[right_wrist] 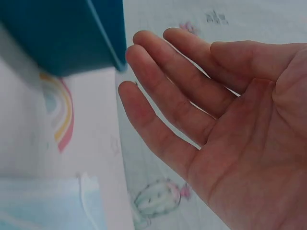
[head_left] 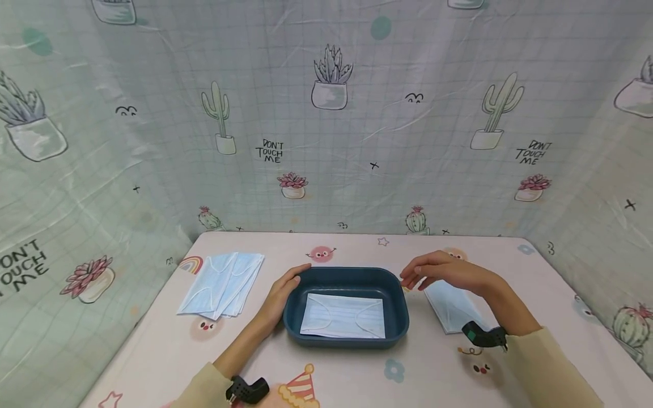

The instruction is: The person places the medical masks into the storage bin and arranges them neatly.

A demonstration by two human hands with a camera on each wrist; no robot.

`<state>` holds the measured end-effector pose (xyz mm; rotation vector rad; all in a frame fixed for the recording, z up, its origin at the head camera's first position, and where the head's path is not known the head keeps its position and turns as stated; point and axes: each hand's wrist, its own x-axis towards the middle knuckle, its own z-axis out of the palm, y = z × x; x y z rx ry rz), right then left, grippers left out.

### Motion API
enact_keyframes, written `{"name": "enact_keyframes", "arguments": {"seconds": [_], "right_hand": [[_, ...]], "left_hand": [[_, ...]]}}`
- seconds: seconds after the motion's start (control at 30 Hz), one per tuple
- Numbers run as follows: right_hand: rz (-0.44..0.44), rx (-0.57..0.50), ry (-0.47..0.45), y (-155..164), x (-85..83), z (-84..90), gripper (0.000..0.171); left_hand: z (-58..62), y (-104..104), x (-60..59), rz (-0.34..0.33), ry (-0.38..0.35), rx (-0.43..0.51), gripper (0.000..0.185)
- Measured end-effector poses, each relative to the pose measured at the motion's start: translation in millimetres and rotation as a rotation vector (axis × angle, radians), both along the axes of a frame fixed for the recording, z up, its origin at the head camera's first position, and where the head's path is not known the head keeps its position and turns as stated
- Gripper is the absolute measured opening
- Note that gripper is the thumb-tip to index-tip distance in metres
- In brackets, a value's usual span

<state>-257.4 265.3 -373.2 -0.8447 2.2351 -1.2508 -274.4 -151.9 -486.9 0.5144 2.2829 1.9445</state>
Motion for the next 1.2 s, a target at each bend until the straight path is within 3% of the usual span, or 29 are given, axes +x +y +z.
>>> {"name": "enact_keyframes", "arguments": {"seconds": [0.2, 0.47, 0.73, 1.07, 1.2], "right_hand": [[-0.114, 0.014, 0.012, 29.0, 7.5, -8.8, 0.041], [-0.231, -0.021, -0.051, 61.0, 8.0, -27.0, 0.045], [-0.299, -0.051, -0.090, 82.8, 11.2, -36.9, 0.049], [-0.440, -0.010, -0.079, 99.8, 16.2, -53.8, 0.052], [-0.513, 0.046, -0.030, 96.4, 16.5, -58.8, 0.055]], "left_hand": [[0.9, -0.1, 0.7, 0.004, 0.000, -0.005, 0.042], [2.8, -0.4, -0.3, 0.010, 0.002, 0.000, 0.041], [2.6, 0.5, 0.1, 0.007, 0.000, -0.001, 0.041], [1.5, 1.4, -1.2, 0.007, 0.014, -0.004, 0.041], [0.4, 0.2, -1.5, 0.003, 0.014, 0.003, 0.041]]}}
